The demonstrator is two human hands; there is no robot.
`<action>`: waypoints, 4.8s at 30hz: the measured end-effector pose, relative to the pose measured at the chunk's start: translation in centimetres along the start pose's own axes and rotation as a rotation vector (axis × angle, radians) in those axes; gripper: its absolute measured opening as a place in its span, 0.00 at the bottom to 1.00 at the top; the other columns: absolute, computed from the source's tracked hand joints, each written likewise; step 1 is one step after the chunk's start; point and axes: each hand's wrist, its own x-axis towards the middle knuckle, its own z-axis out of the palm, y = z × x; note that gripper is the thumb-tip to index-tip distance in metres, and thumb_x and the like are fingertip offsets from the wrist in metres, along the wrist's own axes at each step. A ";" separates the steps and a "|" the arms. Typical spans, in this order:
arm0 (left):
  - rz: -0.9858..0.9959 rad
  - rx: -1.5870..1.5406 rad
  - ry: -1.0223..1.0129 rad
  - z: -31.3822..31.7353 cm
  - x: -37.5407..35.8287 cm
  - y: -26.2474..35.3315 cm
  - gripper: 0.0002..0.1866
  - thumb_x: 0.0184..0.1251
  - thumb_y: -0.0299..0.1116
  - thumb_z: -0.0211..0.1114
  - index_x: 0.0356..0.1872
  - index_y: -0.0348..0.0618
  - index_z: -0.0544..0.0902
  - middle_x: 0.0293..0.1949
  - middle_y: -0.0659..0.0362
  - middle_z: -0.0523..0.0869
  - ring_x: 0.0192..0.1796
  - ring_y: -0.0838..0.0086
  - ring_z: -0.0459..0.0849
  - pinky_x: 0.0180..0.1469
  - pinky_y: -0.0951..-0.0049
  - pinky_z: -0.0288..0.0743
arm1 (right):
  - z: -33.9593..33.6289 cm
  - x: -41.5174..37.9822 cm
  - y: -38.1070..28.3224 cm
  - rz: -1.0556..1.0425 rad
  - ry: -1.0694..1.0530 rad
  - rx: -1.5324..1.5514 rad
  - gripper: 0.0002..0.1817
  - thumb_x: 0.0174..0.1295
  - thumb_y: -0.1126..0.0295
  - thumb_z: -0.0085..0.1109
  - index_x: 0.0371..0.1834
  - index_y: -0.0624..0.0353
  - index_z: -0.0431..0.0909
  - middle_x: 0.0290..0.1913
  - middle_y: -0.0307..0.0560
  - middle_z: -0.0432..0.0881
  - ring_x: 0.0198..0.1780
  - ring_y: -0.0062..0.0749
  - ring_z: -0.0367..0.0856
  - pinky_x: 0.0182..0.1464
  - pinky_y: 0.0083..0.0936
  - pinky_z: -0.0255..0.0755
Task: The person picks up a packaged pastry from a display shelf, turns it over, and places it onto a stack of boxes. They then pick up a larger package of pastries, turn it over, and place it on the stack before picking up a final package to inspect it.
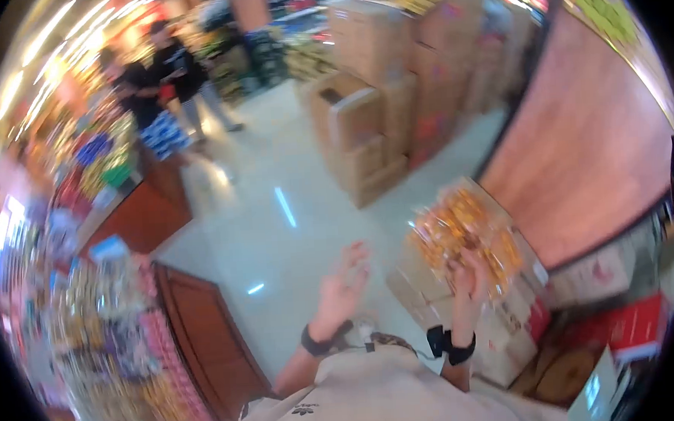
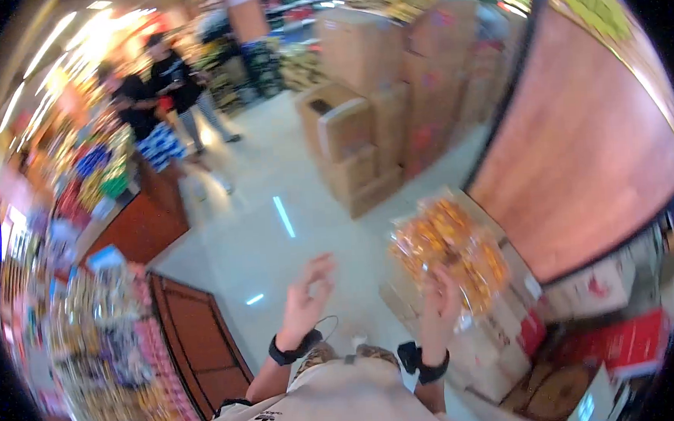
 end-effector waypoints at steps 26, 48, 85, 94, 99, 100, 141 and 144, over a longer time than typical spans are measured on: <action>0.158 -0.380 -0.663 2.1 11.2 -6.5 0.14 0.70 0.23 0.58 0.55 0.37 0.77 0.64 0.53 0.74 0.57 0.73 0.78 0.59 0.72 0.71 | 4.3 -3.6 -3.8 0.183 0.573 -0.224 0.12 0.70 0.73 0.52 0.54 0.62 0.76 0.48 0.42 0.82 0.48 0.22 0.78 0.48 0.20 0.71; 0.145 0.083 -0.812 23.2 12.0 0.0 0.32 0.67 0.38 0.63 0.68 0.36 0.65 0.56 0.38 0.75 0.60 0.48 0.75 0.64 0.57 0.68 | -13.4 4.4 6.7 0.379 0.270 -0.441 0.19 0.69 0.69 0.56 0.59 0.68 0.71 0.41 0.48 0.81 0.39 0.27 0.78 0.41 0.24 0.74; -0.069 -0.105 0.437 -4.2 -16.0 7.2 0.23 0.65 0.19 0.57 0.62 0.40 0.77 0.60 0.54 0.81 0.55 0.73 0.81 0.54 0.71 0.77 | 2.7 -6.8 -6.5 0.042 -0.665 -0.173 0.18 0.66 0.70 0.56 0.56 0.69 0.77 0.51 0.51 0.82 0.45 0.28 0.79 0.48 0.25 0.73; -0.048 -0.058 0.820 -9.1 -29.7 8.9 0.19 0.66 0.17 0.55 0.58 0.37 0.77 0.57 0.54 0.82 0.58 0.70 0.81 0.56 0.70 0.75 | 7.1 -17.3 -11.6 -0.046 -0.987 -0.007 0.18 0.66 0.71 0.57 0.57 0.65 0.78 0.46 0.42 0.84 0.34 0.18 0.72 0.38 0.19 0.70; -0.046 -0.049 0.958 -10.8 -34.5 10.9 0.19 0.67 0.17 0.55 0.58 0.37 0.77 0.59 0.55 0.80 0.59 0.72 0.79 0.57 0.73 0.74 | 9.1 -21.3 -14.4 -0.124 -1.148 0.004 0.19 0.66 0.70 0.58 0.59 0.64 0.77 0.45 0.40 0.83 0.31 0.16 0.69 0.35 0.18 0.68; -0.053 -0.053 0.991 -11.0 -35.4 11.1 0.19 0.67 0.17 0.55 0.58 0.37 0.77 0.59 0.55 0.80 0.58 0.72 0.79 0.57 0.73 0.74 | 9.6 -22.0 -14.5 -0.131 -1.186 0.015 0.19 0.66 0.70 0.58 0.59 0.65 0.77 0.45 0.41 0.83 0.31 0.17 0.70 0.35 0.18 0.69; -0.542 0.285 1.665 -41.4 -47.5 -1.6 0.21 0.68 0.20 0.57 0.61 0.37 0.73 0.55 0.52 0.81 0.59 0.70 0.80 0.59 0.70 0.74 | 53.6 -50.4 -9.7 -0.069 -2.085 0.128 0.19 0.67 0.69 0.56 0.59 0.67 0.76 0.46 0.42 0.83 0.35 0.18 0.73 0.39 0.19 0.71; -0.696 0.381 1.683 -43.4 -51.1 -2.3 0.20 0.68 0.20 0.57 0.61 0.36 0.72 0.52 0.53 0.82 0.57 0.70 0.82 0.54 0.71 0.77 | 54.4 -54.4 -12.1 -0.004 -2.135 0.088 0.18 0.67 0.69 0.57 0.58 0.66 0.77 0.47 0.43 0.83 0.38 0.21 0.77 0.42 0.21 0.73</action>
